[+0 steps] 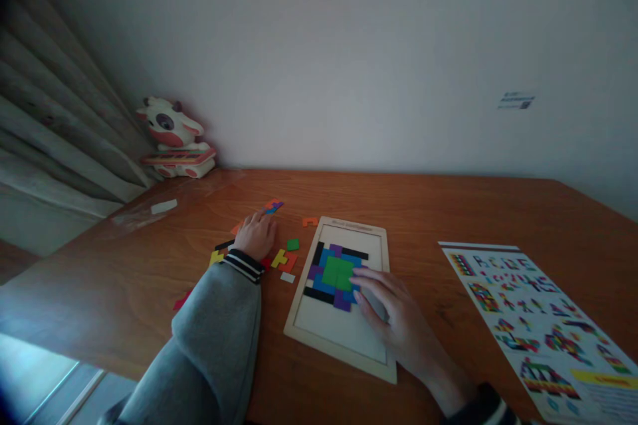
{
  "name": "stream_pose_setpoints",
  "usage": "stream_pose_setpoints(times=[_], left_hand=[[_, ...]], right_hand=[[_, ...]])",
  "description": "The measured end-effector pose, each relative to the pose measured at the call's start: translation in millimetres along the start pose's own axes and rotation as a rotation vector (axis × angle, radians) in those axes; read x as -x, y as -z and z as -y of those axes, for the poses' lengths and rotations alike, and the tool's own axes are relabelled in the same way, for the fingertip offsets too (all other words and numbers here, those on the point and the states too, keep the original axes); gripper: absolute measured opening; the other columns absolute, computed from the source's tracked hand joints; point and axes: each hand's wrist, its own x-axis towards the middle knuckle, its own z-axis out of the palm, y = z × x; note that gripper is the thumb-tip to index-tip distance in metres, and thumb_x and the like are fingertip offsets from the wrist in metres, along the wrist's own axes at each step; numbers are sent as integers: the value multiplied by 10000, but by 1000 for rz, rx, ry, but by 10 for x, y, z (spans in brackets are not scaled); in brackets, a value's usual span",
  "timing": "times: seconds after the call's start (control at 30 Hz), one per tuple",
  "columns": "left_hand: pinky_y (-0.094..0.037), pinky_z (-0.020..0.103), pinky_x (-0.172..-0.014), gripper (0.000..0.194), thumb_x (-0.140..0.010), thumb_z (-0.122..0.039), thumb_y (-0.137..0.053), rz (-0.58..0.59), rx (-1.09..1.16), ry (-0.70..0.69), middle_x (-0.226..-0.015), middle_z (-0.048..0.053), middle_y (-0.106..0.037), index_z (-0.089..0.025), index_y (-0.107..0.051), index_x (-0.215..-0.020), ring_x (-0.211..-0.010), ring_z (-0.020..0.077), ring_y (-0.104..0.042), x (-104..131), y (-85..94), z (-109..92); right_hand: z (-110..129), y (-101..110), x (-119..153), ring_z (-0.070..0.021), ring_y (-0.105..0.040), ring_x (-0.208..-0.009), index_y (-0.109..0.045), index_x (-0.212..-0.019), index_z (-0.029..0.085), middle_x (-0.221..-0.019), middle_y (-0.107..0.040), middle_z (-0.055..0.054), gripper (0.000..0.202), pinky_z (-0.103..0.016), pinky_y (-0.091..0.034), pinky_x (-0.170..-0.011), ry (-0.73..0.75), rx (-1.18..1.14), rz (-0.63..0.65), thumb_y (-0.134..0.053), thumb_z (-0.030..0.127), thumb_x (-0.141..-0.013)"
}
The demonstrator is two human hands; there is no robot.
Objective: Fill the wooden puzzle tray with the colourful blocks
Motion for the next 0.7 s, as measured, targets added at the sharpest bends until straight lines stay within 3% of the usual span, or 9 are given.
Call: stream_pose_setpoints(times=[0.1, 0.2, 0.3, 0.37, 0.43, 0.5, 0.6, 0.7], left_hand=[[-519, 441, -925, 311, -963, -233, -410, 156, -35, -21, -1204, 156, -660, -164, -646, -1155, -1067, 294, -651, 9, 256, 82], [-530, 409, -886, 310, -950, -206, -404, 362, -61, -77, -1081, 142, -707, -171, -690, -1065, -989, 281, -689, 38, 533, 310], [-516, 374, -950, 300, -955, -278, -457, 438, -27, -172, -1144, 107, -710, -204, -678, -1145, -1055, 255, -679, 220, 746, 660], [-458, 414, -1060, 463, -960, -467, -484, 373, 32, -276, -1342, 120, -616, -215, -568, -1339, -1218, 275, -596, 461, 809, 914], [-353, 528, -1144, 876, -818, -692, -595, 300, 10, -275, -1548, 162, -391, -211, -362, -1511, -1411, 366, -387, 760, 793, 1135], [-299, 611, -1146, 1069, -749, -780, -599, 319, -26, -253, -1617, 198, -214, -188, -239, -1563, -1480, 425, -214, 1044, 712, 1279], [-213, 658, -1161, 992, -828, -759, -518, 316, -42, -232, -1638, 182, -132, -218, -167, -1581, -1499, 417, -157, 1306, 542, 1285], [-206, 647, -1170, 869, -908, -696, -448, 235, -34, -151, -1635, 180, -154, -223, -169, -1581, -1501, 390, -181, 1329, 393, 1049]], right_hand=[[-43, -12, 9, -239, -609, -1205, -663, -1203, 285, -1277, -656, -62, 275, -454, -520, -1033, -13, -17, -5, -517, 344, -977], [-72, -22, 23, -249, -614, -1204, -677, -1180, 292, -1276, -661, -57, 270, -452, -523, -1033, -24, -28, -9, -529, 368, -968], [-78, -28, 40, -251, -623, -1196, -668, -1196, 302, -1284, -659, -51, 283, -451, -529, -1028, -31, -30, -5, -535, 393, -965], [-72, -32, 49, -253, -626, -1191, -664, -1203, 303, -1286, -658, -52, 290, -452, -535, -1019, -27, -26, -6, -532, 401, -964], [-66, -41, 55, -256, -627, -1189, -667, -1197, 299, -1275, -664, -57, 292, -455, -535, -1019, -15, -20, -16, -527, 405, -964], [-65, -55, 59, -257, -629, -1183, -668, -1191, 291, -1261, -670, -64, 294, -459, -530, -1024, 5, -12, -26, -520, 407, -965], [-75, -76, 67, -255, -631, -1178, -658, -1204, 289, -1260, -670, -66, 302, -457, -530, -1022, 23, 17, -19, -521, 409, -963], [-87, -87, 74, -258, -623, -1193, -650, -1216, 300, -1270, -665, -56, 305, -455, -530, -1022, 35, 54, -5, -534, 408, -954]])
